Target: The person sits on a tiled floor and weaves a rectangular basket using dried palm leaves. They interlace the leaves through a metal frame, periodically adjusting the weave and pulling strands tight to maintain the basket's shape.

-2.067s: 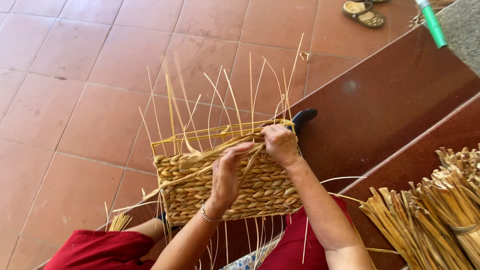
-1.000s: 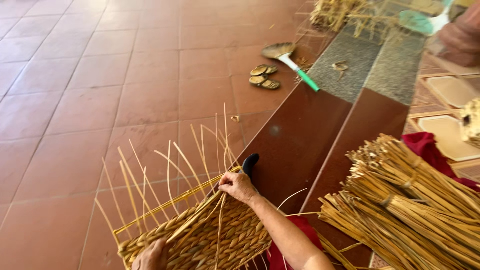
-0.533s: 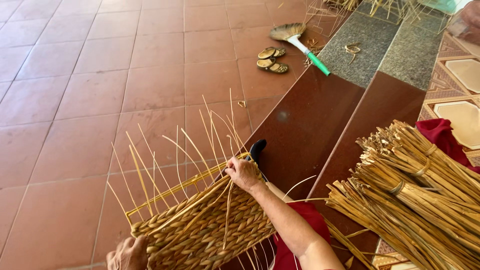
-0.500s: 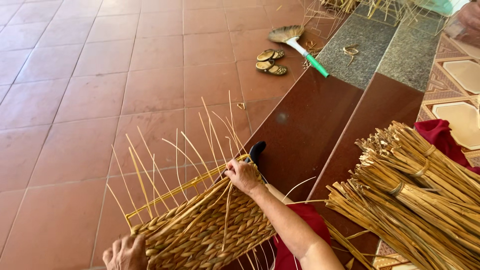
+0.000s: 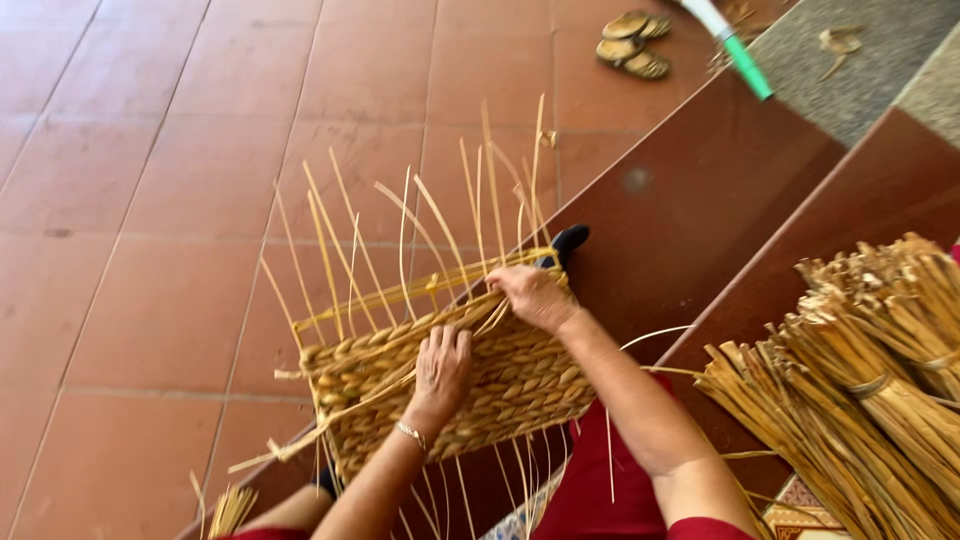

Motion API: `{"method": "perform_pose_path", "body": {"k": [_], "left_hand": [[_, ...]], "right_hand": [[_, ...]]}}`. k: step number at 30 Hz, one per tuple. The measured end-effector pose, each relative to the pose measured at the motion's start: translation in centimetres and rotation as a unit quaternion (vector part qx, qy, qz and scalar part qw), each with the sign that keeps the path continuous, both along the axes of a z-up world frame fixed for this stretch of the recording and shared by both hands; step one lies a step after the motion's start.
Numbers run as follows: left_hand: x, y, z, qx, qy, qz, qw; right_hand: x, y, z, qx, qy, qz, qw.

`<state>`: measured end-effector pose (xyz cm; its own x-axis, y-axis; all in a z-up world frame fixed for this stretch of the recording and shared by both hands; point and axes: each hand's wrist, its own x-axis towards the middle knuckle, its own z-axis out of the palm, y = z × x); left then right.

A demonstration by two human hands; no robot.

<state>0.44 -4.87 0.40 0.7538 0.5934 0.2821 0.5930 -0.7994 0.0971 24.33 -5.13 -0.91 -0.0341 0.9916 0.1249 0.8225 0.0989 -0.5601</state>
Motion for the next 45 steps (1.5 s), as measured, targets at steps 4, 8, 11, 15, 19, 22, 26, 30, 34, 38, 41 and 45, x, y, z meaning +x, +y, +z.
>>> {"method": "perform_pose_path", "body": {"k": [4,8,11,15,19,22,26,30,34,38,41,45], "left_hand": [[-1.3,2.4,0.8,-0.234,0.126,0.079,0.961],[-2.4,4.8,4.6,0.074,-0.109,0.077,0.988],[-1.3,4.0,6.1,0.234,-0.135,0.052,0.962],[2.1,3.1,3.3,-0.023,-0.058,-0.018,0.998],[7.3,7.8,0.1,-0.311,-0.006,0.09,0.946],[9.4,9.9,-1.4,-0.341,-0.193,0.087,0.916],[7.4,8.9,-2.3,-0.496,-0.415,0.133,0.751],[3.0,4.4,-1.5,-0.687,-0.61,0.109,0.379],[1.6,0.6,1.4,-0.636,-0.482,0.064,0.599],[0.7,2.6,3.9,-0.255,-0.271,-0.001,0.928],[-0.8,5.6,4.0,-0.023,-0.161,0.032,0.986],[-2.6,6.4,1.2,0.124,0.002,0.04,0.992]], "right_hand": [[1.0,-1.8,3.1,0.009,0.068,0.066,0.995],[-0.8,-2.0,4.1,0.024,0.039,0.043,0.998],[-1.2,-1.2,4.1,0.014,0.056,-0.018,0.998],[-0.3,-1.2,3.4,-0.017,0.096,-0.041,0.994],[0.2,-1.1,3.6,-0.004,0.115,-0.022,0.993],[0.2,-1.3,3.8,-0.034,0.122,-0.037,0.991],[-0.4,-1.1,4.1,0.069,0.153,0.0,0.986],[-1.4,-0.5,4.3,0.134,0.124,-0.012,0.983],[-2.4,0.7,4.7,-0.001,0.133,-0.105,0.986],[-1.8,-0.1,4.8,0.073,0.061,0.008,0.995],[-2.0,-0.3,4.3,0.078,0.043,0.005,0.996],[-2.8,0.2,2.8,0.113,0.036,-0.077,0.99]]}}
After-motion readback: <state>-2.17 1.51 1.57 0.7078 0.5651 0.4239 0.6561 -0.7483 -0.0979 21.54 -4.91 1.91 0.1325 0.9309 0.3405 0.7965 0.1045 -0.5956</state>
